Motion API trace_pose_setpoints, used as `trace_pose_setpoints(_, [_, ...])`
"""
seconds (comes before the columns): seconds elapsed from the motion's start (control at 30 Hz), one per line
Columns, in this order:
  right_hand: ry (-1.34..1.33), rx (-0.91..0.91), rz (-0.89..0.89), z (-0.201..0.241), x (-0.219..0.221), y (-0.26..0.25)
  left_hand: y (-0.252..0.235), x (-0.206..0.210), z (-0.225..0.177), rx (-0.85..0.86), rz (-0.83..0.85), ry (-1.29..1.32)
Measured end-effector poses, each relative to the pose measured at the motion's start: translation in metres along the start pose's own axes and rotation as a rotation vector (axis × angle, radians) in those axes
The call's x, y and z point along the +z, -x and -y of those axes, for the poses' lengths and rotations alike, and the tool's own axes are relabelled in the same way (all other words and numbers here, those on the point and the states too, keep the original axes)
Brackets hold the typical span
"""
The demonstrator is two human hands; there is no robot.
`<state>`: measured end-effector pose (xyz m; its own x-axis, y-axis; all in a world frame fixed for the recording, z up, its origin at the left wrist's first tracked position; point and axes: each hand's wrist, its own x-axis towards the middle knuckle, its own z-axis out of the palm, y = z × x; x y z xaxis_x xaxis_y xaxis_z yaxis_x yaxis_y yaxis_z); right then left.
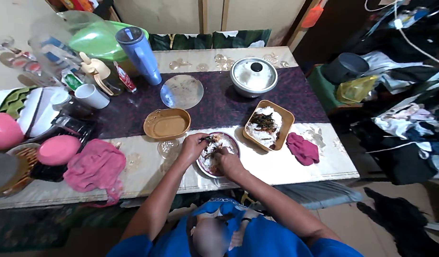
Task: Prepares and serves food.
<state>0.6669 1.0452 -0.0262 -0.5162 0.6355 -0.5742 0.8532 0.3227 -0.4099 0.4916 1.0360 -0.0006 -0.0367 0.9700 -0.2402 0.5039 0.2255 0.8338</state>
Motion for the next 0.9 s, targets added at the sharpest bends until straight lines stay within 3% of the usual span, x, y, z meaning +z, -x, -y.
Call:
trace_pose_setpoints(0.2, [-0.037,-0.133,-0.05,-0.003,-0.005,-0.01,-0.001,-0.005,-0.011,0.015,0.0,0.007])
trace_pose_setpoints(0.37, [-0.151,-0.109,-0.184,0.0,-0.012,-0.012,-0.006,-0.007,-0.024,0.052,0.006,0.007])
trace_pose_setpoints(0.47, [-0.136,-0.069,-0.162,-0.001,0.003,-0.011,-0.018,0.0,-0.042,0.104,0.036,-0.006])
trace_pose_setpoints(0.7, [-0.075,-0.054,-0.06,0.002,0.011,-0.003,-0.075,0.062,-0.099,0.206,0.212,-0.042])
trace_pose_setpoints(0.9, [-0.106,-0.102,-0.096,-0.003,0.009,0.002,-0.101,0.107,-0.137,0.103,0.452,0.081])
